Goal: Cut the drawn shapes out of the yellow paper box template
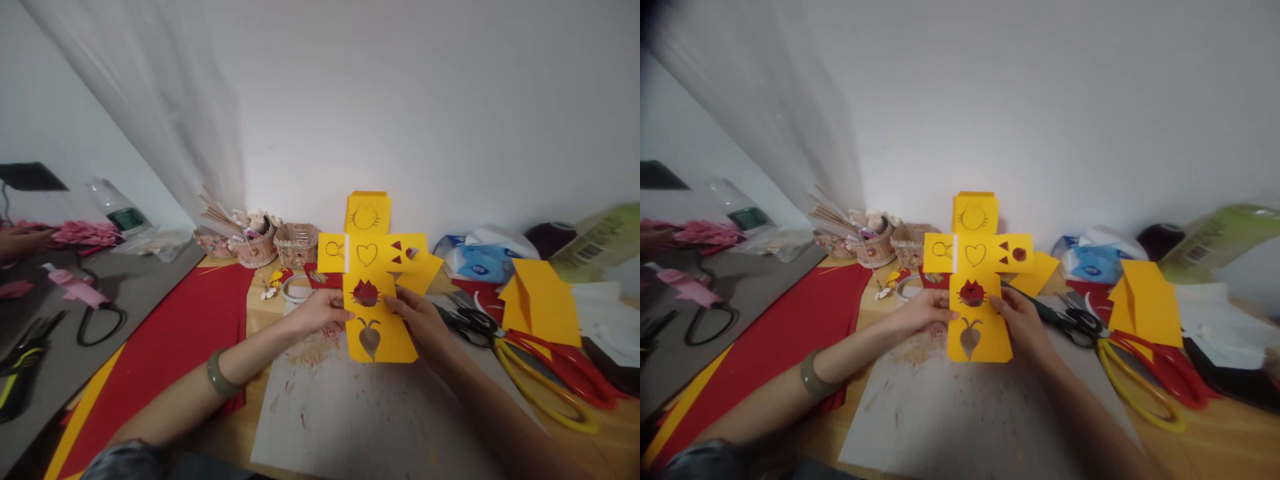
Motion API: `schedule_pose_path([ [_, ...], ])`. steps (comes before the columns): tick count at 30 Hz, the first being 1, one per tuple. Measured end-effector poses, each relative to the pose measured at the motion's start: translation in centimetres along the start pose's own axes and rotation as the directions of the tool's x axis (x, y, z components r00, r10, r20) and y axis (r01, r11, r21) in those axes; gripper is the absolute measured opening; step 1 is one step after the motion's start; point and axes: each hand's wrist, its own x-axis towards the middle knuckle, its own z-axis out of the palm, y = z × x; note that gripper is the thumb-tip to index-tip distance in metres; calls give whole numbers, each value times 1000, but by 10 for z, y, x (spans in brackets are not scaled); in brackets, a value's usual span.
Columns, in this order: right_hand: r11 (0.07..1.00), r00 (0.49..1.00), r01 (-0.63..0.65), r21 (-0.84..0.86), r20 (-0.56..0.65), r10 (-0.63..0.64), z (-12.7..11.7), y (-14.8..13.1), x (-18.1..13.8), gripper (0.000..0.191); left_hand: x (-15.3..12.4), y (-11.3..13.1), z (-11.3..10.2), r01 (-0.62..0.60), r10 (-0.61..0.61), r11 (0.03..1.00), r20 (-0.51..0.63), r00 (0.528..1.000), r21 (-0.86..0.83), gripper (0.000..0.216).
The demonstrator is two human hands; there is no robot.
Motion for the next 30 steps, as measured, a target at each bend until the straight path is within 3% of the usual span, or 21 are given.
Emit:
schedule_pose_path([
  [5, 999, 999, 22, 25, -43, -21, -4, -4, 1, 25, 0, 5, -3, -118, 110, 992, -165, 980, -42, 12],
  [8, 993, 989, 101, 54, -116, -94, -6, -12, -1, 25, -2, 9, -6, -187, 161, 979, -253, 954, -82, 14],
  [13, 963, 954, 252, 93, -189, -231, -6, -19, -2, 36, -4, 12, -5, -226, 183, 963, -262, 948, -145, 15],
  [19, 976, 977, 194, 94, -108, -184, -2, -12, -4, 33, -6, 12, -3, -242, 206, 946, -176, 962, -214, 26],
  [24, 995, 993, 94, 17, 70, -95, 9, -7, -13, 39, -10, 15, 2, -278, 256, 926, -114, 960, -257, 39],
  [30, 983, 966, 171, -63, 209, -155, 15, -13, -16, 43, -13, 20, -3, -261, 254, 928, -60, 965, -267, 31],
])
